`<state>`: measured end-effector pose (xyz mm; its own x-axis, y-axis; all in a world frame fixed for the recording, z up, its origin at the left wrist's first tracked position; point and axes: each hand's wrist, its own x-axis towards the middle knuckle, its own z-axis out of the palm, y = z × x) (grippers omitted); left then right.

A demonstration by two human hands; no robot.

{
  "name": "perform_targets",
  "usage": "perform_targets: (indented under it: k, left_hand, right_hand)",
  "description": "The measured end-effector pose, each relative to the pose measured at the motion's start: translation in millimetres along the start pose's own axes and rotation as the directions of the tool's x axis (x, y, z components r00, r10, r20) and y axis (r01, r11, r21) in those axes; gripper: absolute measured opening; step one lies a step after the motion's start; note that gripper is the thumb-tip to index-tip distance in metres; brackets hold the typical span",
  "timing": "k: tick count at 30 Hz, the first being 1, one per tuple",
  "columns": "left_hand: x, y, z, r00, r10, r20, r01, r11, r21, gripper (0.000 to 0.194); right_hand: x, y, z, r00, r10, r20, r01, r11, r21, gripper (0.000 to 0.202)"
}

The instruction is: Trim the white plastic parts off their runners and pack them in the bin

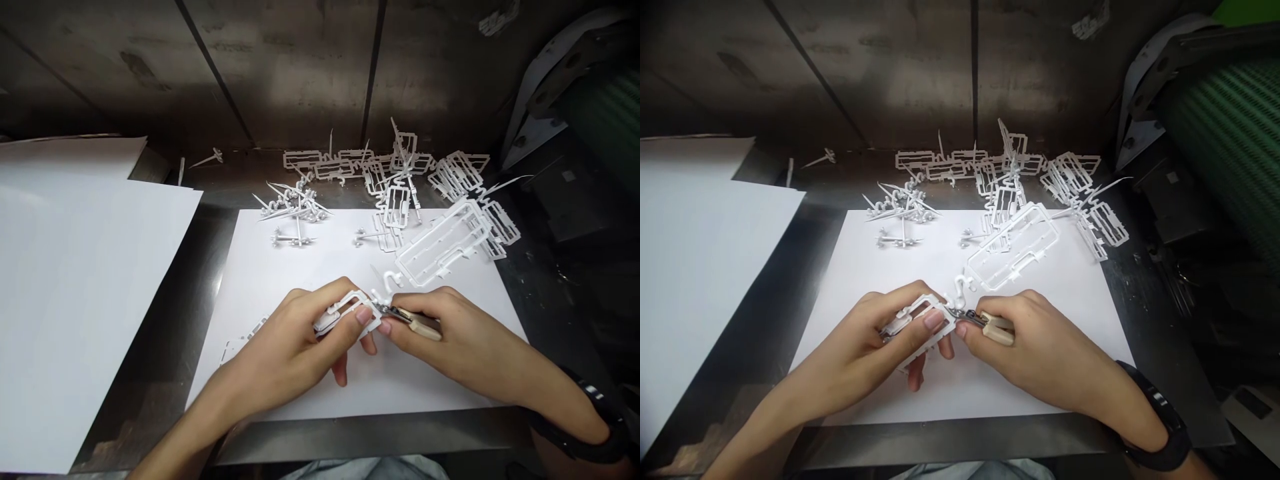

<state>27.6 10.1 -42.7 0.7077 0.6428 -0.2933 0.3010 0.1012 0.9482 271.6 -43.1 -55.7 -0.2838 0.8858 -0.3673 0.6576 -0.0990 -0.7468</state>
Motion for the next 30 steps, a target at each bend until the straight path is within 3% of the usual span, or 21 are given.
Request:
perform_targets:
  k: [4, 15, 24, 30]
  left_hand:
    - [-1, 1, 0.8, 1.000, -0.017, -0.005, 0.017, 0.999, -0.028, 0.012]
    - [-2, -7, -2.4, 1.000, -0.004, 0.026, 0.003, 0.999, 0.038, 0.009]
    - [0, -11, -4.8, 0.998, -0.042, 0.041, 0.039, 0.996, 0.079, 0.015]
    - [-24, -11, -32.5, 0.993, -0.079, 0.083, 0.031, 0.885, 0.464, 0.012]
  right_hand:
    - [1, -3, 1, 0.998, -0.027, 0.054, 0.026, 1.000, 0.015, 0.035]
    - [1, -3, 11, 0.998, -0.062, -0.004, 0.062, 0.996, -0.058, 0.031]
    - [3, 4, 20, 0.993, -0.091, -0.078, 0.076, 0.982, -0.175, 0.042]
    - [-14, 7, -8, 0.997, -0.075, 0.015, 0.077, 0.985, -0.157, 0.055]
